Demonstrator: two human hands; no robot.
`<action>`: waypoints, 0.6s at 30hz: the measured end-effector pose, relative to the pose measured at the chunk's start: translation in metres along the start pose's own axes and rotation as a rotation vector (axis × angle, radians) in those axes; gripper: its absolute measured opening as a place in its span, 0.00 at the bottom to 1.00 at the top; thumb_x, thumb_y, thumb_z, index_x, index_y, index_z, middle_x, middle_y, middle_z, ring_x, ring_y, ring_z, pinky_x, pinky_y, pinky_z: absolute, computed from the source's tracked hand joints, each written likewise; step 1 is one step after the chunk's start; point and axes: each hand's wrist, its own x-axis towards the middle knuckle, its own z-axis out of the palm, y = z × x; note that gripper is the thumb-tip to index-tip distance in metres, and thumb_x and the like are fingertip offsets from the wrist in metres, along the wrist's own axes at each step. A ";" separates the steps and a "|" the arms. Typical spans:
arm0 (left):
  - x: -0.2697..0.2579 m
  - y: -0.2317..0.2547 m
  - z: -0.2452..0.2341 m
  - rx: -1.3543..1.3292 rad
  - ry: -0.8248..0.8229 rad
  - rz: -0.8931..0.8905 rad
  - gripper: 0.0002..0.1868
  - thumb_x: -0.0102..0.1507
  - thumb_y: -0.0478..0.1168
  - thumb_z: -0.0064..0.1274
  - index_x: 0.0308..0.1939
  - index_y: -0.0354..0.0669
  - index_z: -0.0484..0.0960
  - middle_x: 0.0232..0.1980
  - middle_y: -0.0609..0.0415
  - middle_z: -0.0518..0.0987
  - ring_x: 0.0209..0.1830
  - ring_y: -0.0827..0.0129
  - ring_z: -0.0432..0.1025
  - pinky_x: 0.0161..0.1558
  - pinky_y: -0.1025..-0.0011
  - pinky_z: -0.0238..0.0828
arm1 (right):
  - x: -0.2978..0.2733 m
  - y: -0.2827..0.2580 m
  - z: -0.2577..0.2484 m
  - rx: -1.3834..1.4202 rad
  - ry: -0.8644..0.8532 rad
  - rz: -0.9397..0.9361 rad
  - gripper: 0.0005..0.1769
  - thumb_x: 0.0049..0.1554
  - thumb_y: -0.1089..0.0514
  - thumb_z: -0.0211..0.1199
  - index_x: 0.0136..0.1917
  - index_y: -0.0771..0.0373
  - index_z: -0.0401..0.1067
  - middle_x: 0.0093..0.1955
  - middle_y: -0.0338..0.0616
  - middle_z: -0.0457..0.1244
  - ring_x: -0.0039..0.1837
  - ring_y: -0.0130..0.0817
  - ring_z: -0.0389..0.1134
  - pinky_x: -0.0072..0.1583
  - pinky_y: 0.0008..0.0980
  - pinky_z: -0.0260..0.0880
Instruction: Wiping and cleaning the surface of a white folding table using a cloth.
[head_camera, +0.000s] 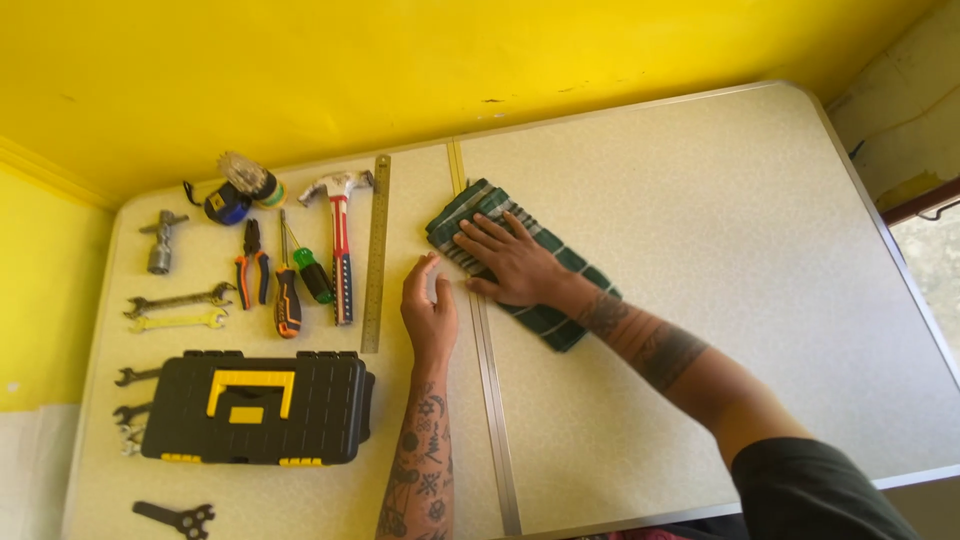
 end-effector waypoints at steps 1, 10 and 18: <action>0.001 0.001 0.001 0.003 -0.002 0.014 0.17 0.68 0.35 0.48 0.59 0.35 0.80 0.63 0.41 0.79 0.66 0.51 0.72 0.67 0.60 0.67 | 0.001 0.016 -0.002 -0.001 0.014 0.002 0.44 0.65 0.28 0.39 0.83 0.56 0.48 0.86 0.51 0.41 0.86 0.49 0.36 0.80 0.59 0.25; -0.004 -0.005 0.007 0.140 -0.103 0.051 0.17 0.67 0.40 0.53 0.58 0.36 0.81 0.66 0.41 0.78 0.71 0.50 0.69 0.71 0.57 0.63 | -0.076 0.148 -0.043 -0.145 -0.032 0.331 0.51 0.58 0.18 0.35 0.84 0.47 0.39 0.87 0.45 0.31 0.85 0.49 0.25 0.77 0.59 0.17; -0.003 0.008 -0.004 0.299 -0.351 0.199 0.35 0.63 0.61 0.54 0.67 0.40 0.75 0.76 0.37 0.65 0.81 0.45 0.52 0.79 0.46 0.37 | -0.148 0.237 -0.067 -0.093 0.276 0.799 0.43 0.64 0.31 0.48 0.84 0.56 0.53 0.88 0.53 0.42 0.88 0.58 0.35 0.79 0.69 0.28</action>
